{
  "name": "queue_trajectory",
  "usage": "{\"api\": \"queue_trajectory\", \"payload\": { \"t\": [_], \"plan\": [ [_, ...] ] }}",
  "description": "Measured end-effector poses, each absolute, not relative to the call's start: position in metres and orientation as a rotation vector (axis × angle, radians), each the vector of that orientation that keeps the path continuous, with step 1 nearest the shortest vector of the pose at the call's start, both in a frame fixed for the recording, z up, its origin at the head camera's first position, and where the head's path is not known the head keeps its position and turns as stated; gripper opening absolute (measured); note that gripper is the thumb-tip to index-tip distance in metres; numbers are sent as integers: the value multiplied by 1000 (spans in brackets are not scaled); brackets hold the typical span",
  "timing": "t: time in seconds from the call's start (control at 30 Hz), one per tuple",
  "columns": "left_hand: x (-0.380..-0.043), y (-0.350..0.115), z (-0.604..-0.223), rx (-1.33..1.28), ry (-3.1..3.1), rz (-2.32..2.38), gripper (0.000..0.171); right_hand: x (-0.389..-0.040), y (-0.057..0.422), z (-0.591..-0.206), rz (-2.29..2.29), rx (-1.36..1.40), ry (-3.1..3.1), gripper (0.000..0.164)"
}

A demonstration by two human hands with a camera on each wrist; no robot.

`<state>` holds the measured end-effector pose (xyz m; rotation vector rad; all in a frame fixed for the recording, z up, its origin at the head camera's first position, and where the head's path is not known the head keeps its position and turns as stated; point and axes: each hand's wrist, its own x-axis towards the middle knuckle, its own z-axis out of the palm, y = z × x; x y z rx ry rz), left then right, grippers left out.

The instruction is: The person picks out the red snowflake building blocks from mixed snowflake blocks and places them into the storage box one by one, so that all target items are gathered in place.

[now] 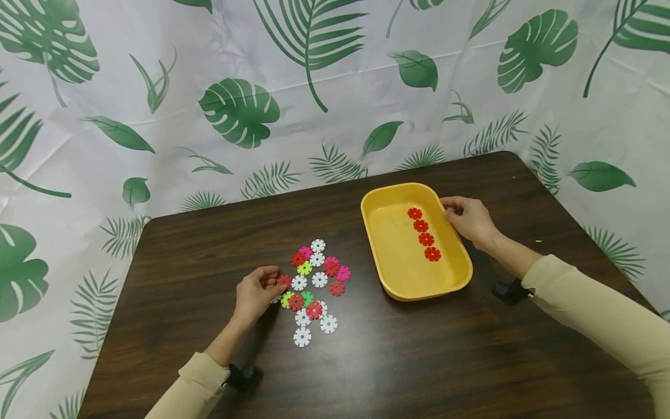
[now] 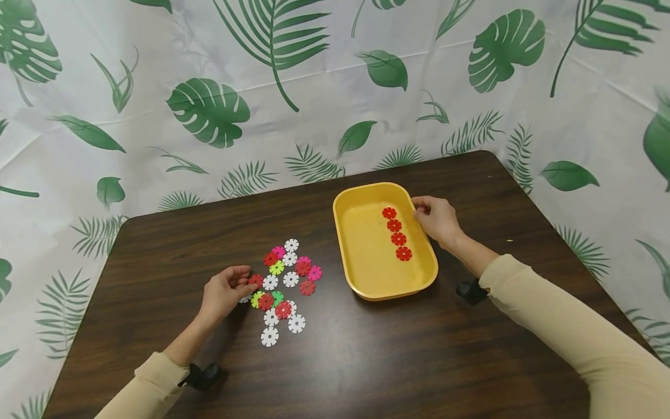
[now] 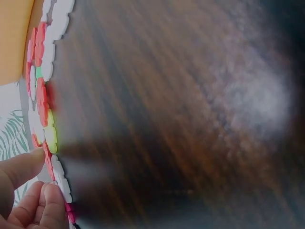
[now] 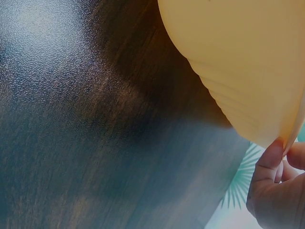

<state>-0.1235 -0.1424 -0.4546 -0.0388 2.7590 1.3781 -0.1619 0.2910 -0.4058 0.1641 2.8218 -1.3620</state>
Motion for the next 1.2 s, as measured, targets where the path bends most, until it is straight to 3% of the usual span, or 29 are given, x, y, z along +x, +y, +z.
{"api": "queue_trajectory", "payload": {
  "t": [0.43, 1.2],
  "plan": [
    [-127, -141, -452, 55, 2882, 1128, 32, -162, 290, -405, -1365, 151, 2828, 35],
    [-124, -140, -456, 119, 2933, 1110, 26, -162, 290, -404, -1352, 144, 2831, 36]
  ]
}}
